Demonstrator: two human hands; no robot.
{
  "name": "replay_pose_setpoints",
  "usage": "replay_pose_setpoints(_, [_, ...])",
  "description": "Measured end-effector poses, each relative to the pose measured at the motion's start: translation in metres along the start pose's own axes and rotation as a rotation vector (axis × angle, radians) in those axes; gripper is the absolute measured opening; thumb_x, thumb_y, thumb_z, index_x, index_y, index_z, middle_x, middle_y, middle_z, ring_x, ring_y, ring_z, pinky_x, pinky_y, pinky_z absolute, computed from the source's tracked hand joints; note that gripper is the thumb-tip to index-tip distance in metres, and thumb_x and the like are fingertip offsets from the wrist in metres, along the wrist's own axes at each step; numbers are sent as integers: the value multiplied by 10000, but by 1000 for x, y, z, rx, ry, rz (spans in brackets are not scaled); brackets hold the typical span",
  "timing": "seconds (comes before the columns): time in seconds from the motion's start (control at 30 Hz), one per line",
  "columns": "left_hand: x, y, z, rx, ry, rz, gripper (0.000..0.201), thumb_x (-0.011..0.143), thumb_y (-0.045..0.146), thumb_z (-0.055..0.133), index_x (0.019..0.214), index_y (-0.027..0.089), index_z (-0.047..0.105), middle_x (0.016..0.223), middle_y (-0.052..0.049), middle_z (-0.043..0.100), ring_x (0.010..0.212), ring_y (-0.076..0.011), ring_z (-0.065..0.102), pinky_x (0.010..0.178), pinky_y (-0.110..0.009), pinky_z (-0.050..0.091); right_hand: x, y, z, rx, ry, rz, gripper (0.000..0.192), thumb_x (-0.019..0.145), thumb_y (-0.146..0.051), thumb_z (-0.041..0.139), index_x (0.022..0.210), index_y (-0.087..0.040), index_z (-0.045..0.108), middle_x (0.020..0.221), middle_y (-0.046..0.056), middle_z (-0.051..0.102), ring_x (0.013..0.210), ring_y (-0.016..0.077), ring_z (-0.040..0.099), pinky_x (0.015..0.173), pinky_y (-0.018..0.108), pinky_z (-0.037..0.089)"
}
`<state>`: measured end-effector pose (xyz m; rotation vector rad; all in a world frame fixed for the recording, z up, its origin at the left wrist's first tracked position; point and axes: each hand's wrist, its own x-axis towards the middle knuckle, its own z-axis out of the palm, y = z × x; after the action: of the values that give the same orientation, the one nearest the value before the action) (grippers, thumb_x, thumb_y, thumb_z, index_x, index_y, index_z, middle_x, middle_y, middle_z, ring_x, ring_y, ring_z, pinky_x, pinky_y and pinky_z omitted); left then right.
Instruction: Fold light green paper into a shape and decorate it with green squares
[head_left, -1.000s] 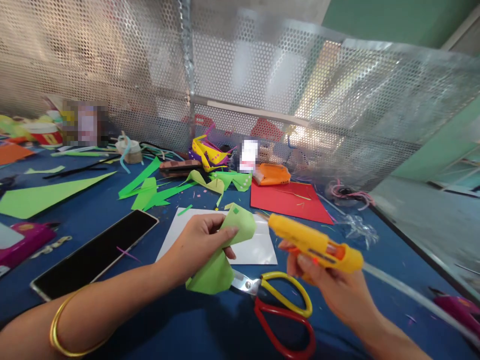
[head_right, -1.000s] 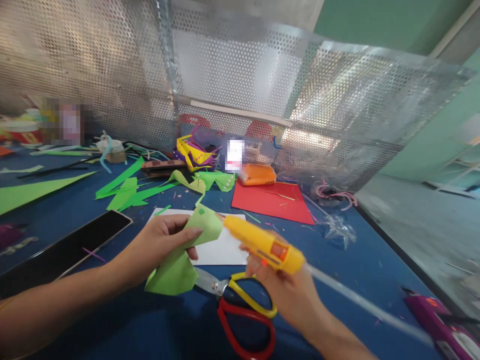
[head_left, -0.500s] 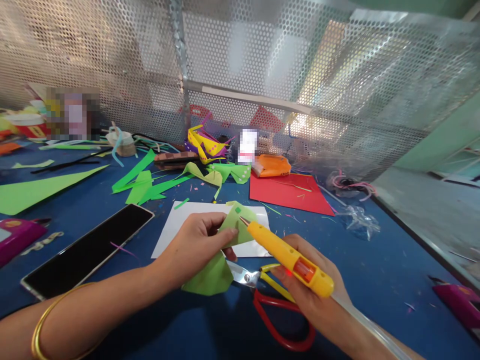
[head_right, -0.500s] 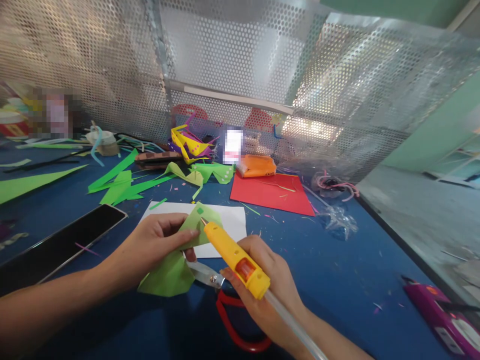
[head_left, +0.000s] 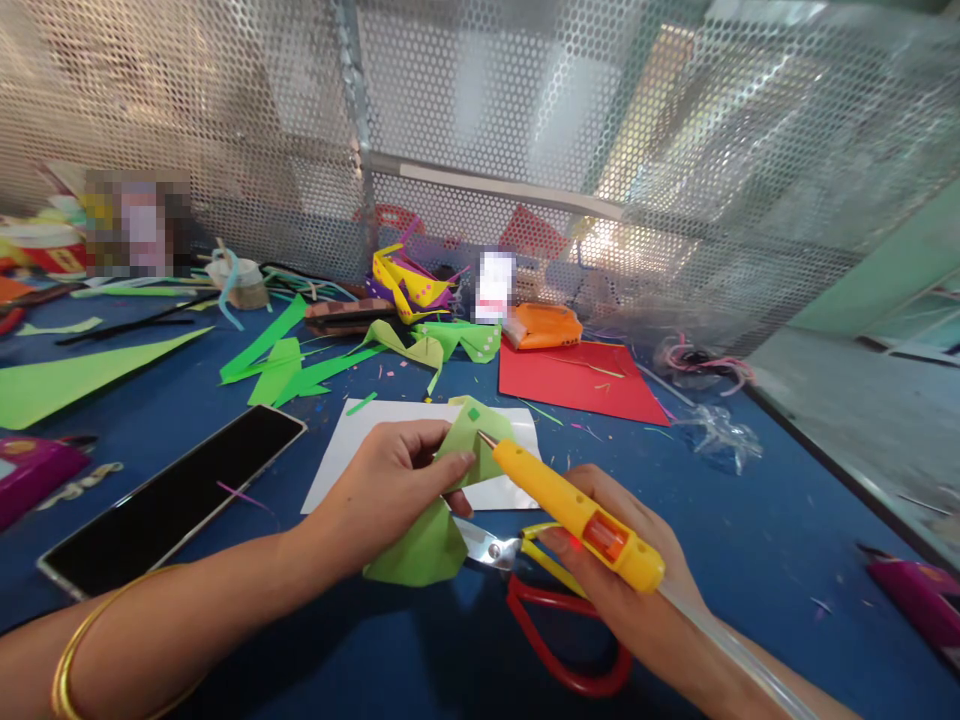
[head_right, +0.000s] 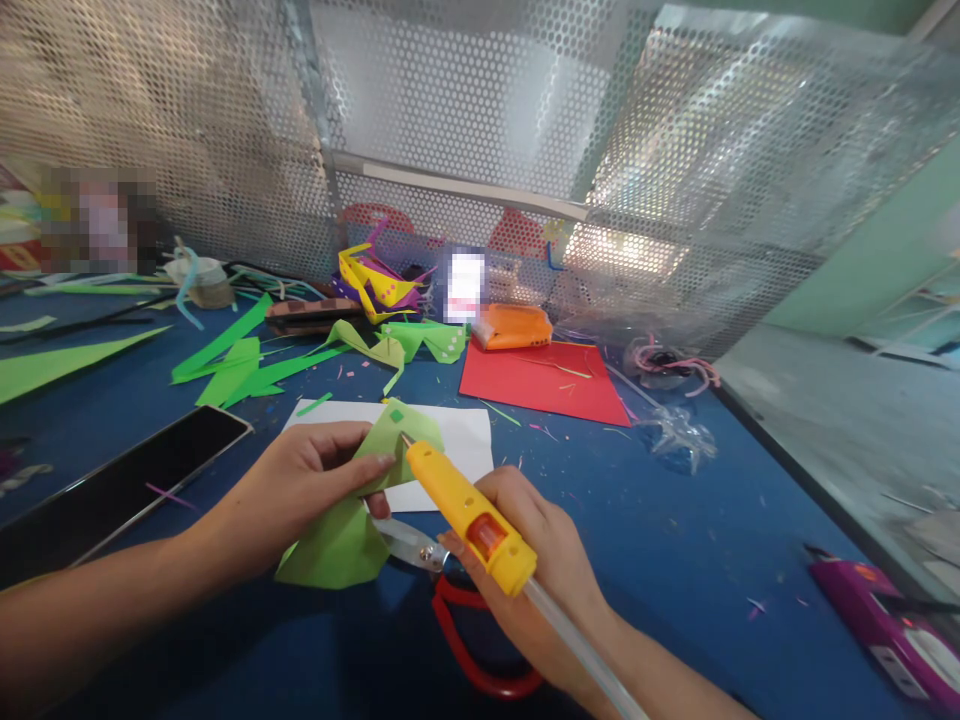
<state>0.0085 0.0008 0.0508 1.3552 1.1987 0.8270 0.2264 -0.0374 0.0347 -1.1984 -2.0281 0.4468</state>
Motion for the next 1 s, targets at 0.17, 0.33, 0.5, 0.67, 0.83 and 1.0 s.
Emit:
replay_pose_setpoints(0.17, [0,-1,-1,5,3,-12,248,784,417,632,858,196,720,549,2,677,512,-161,626,470,-217,427,0,0,0,7,-18,19,144,922,-354,532,840,-238,508,729,-41,563,588,105,531,508,226,391])
replay_pose_setpoints(0.33, [1,-2,-1,26,-4,-5,231,795,401,612,851,201,714,552,-1,686,512,-157,624,477,-218,436,0,0,0,15,-24,32,160,926,-356,528,825,-234,502,714,-40,553,573,101,513,496,225,379])
replay_pose_setpoints(0.5, [1,-2,-1,29,-11,-11,226,802,397,607,852,202,709,559,-2,686,514,-158,627,470,-220,432,-1,0,-1,15,-20,32,161,927,-362,529,830,-236,502,717,-38,550,569,101,505,492,225,372])
replay_pose_setpoints(0.67, [1,-2,-1,21,-11,-3,209,804,386,610,836,203,705,546,6,673,511,-150,623,480,-217,435,-1,0,0,2,-18,48,183,930,-363,520,801,-235,493,712,-37,550,568,106,505,491,226,376])
replay_pose_setpoints(0.83, [1,-2,0,23,-11,-10,212,803,391,611,830,201,700,546,8,675,499,-146,615,467,-211,423,-2,2,0,-13,-16,44,183,928,-362,526,801,-235,496,704,-45,540,556,100,490,487,219,365])
replay_pose_setpoints(1.0, [1,-1,-1,25,-25,-3,229,816,395,606,846,188,698,559,7,677,517,-148,623,478,-214,429,-2,3,1,-26,-18,47,183,919,-370,537,801,-235,500,683,-51,522,536,96,471,478,214,360])
